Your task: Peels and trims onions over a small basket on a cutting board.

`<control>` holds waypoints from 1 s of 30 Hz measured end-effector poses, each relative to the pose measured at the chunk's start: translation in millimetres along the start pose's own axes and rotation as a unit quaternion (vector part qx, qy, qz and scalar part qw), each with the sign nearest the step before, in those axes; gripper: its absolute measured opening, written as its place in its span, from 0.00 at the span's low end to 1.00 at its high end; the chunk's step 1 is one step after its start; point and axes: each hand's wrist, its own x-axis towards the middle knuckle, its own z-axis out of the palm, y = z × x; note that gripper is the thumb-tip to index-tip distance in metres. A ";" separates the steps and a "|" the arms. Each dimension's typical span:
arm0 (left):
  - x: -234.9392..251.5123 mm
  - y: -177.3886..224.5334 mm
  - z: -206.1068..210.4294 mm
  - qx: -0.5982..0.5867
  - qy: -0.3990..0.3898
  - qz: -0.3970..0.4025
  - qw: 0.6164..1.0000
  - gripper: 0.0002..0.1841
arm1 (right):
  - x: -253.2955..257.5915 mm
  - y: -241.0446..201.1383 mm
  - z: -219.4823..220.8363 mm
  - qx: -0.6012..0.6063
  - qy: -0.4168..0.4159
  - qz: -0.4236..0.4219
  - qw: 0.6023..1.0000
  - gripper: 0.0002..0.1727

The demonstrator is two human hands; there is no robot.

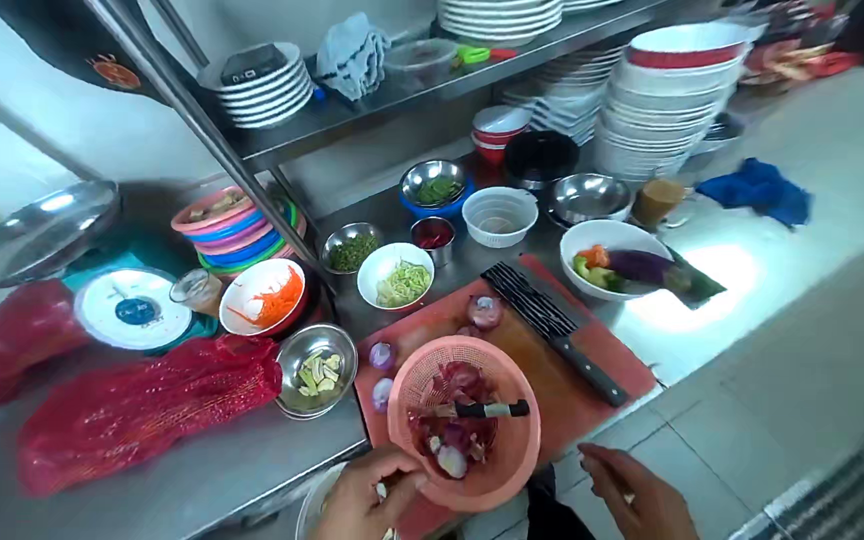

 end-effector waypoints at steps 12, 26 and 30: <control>1.4 48.1 106.4 0.290 0.349 -0.229 0.861 0.11 | 149.1 -65.5 8.8 -0.160 -0.192 -0.469 0.847 0.15; 132.0 63.5 75.8 0.319 0.264 -0.107 0.904 0.14 | 205.3 -21.2 -40.5 -0.110 -0.062 -0.173 0.977 0.15; 213.8 69.2 72.0 0.359 0.031 -0.220 0.906 0.25 | 186.8 5.6 -59.7 -0.122 -0.040 -0.128 0.983 0.15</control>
